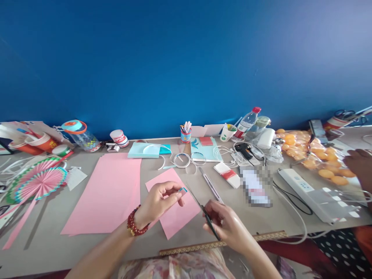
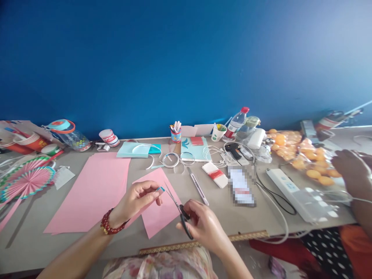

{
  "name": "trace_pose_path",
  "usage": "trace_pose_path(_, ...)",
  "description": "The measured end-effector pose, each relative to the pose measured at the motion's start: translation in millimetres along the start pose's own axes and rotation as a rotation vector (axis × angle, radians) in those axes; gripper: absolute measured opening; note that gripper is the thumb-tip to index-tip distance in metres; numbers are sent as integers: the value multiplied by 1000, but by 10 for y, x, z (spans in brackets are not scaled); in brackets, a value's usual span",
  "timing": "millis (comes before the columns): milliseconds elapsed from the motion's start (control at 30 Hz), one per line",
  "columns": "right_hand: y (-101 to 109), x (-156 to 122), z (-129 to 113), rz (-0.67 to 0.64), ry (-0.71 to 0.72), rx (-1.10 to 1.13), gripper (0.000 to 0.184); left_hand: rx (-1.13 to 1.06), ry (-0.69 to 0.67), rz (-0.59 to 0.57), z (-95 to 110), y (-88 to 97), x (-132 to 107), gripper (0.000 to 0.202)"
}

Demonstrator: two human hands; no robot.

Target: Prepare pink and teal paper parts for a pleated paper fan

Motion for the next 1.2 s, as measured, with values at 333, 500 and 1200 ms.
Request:
trace_pose_path(333,13,76,-187,-67,6,-168,32,74,-21,-51,106,-19,-58,17)
trace_pose_path(500,25,81,-236,-85,10,-201,34,115,-34,-69,168,-40,-84,19)
trace_pose_path(1200,-5,73,-222,-113,129,-194,32,86,-58,-88,169,-85,-32,24)
Point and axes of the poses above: each hand's wrist, its own x-axis towards the middle knuckle, its own y-axis out of the back of the hand, z = x × y, the point moved 9 cm from there along x, towards the middle knuckle, and after that the axes turned 11 degrees about y, right-handed, at the moved point
